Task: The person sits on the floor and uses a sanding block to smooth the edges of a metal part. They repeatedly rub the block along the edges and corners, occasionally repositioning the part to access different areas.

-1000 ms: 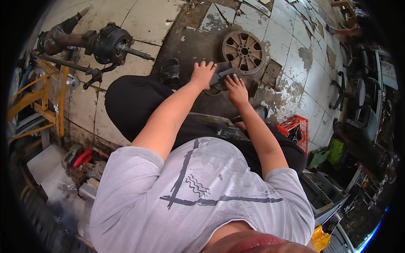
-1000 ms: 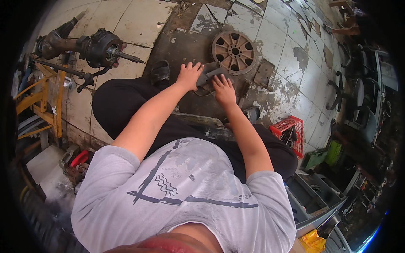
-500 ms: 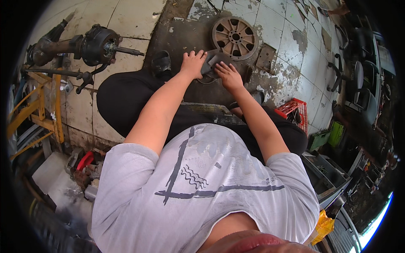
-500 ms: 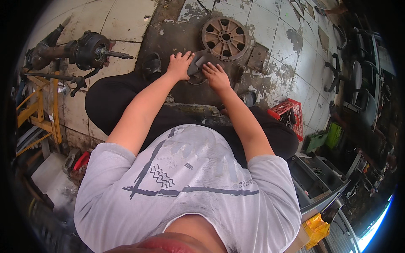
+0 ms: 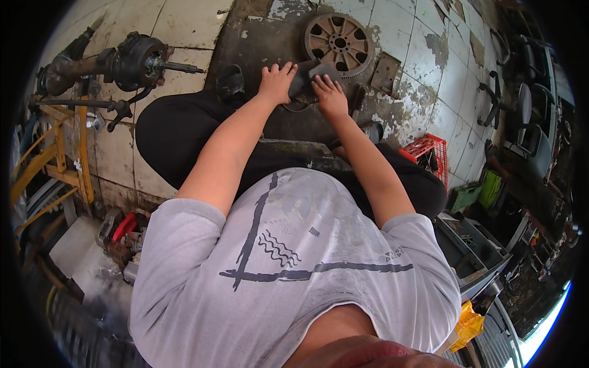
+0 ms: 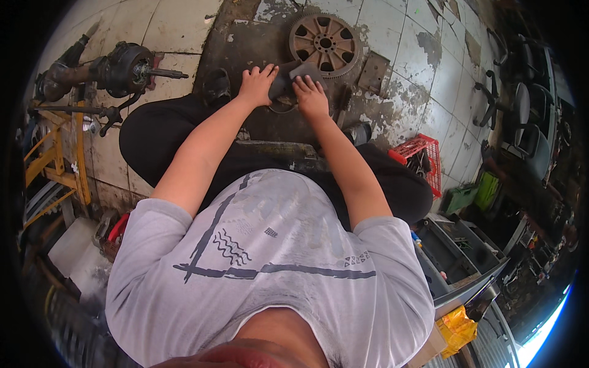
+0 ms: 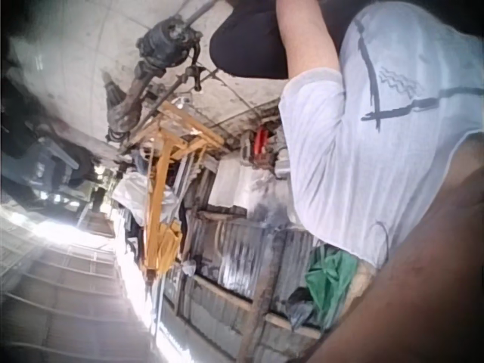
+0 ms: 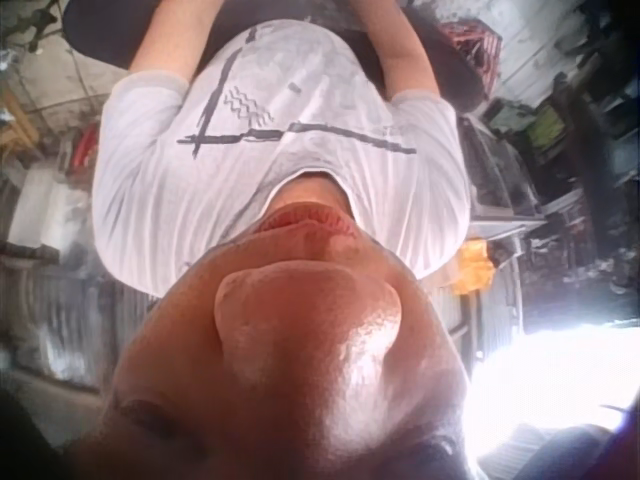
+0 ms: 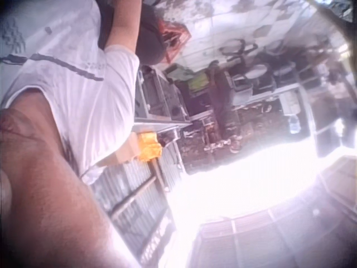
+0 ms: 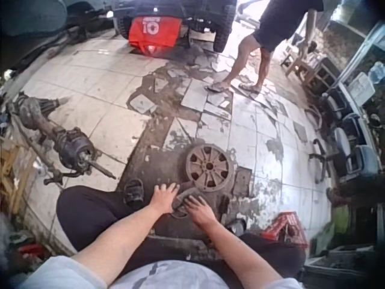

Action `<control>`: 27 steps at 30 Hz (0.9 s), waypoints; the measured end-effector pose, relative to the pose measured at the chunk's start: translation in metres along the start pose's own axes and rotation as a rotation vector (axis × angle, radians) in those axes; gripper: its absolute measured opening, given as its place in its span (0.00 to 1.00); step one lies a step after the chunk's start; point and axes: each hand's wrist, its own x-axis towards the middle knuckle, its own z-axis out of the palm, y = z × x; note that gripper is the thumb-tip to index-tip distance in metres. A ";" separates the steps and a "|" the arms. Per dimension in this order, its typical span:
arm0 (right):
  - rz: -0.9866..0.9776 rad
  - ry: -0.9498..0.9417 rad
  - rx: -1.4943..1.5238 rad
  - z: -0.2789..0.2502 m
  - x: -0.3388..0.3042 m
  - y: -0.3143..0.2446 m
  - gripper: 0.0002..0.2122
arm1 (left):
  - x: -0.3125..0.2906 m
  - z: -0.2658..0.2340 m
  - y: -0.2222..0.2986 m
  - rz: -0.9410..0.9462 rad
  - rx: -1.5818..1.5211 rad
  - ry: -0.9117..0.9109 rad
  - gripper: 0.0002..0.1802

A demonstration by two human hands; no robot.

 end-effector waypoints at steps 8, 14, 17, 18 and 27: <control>-0.265 -0.261 -0.080 -0.018 0.000 0.011 0.24 | -0.001 0.006 -0.001 -0.002 -0.007 -0.001 0.73; -0.125 -0.071 -0.029 0.002 -0.006 0.019 0.25 | 0.002 0.001 0.000 0.003 0.010 -0.002 0.73; 0.334 0.049 0.143 -0.001 0.007 0.034 0.26 | 0.003 -0.001 0.001 -0.003 0.026 -0.021 0.74; 0.385 -0.048 0.140 -0.005 0.009 0.047 0.26 | 0.005 0.000 0.001 -0.011 0.038 -0.032 0.74; 0.133 -0.672 0.077 -0.190 -0.031 0.042 0.23 | 0.011 0.002 -0.004 -0.076 -0.072 -0.063 0.74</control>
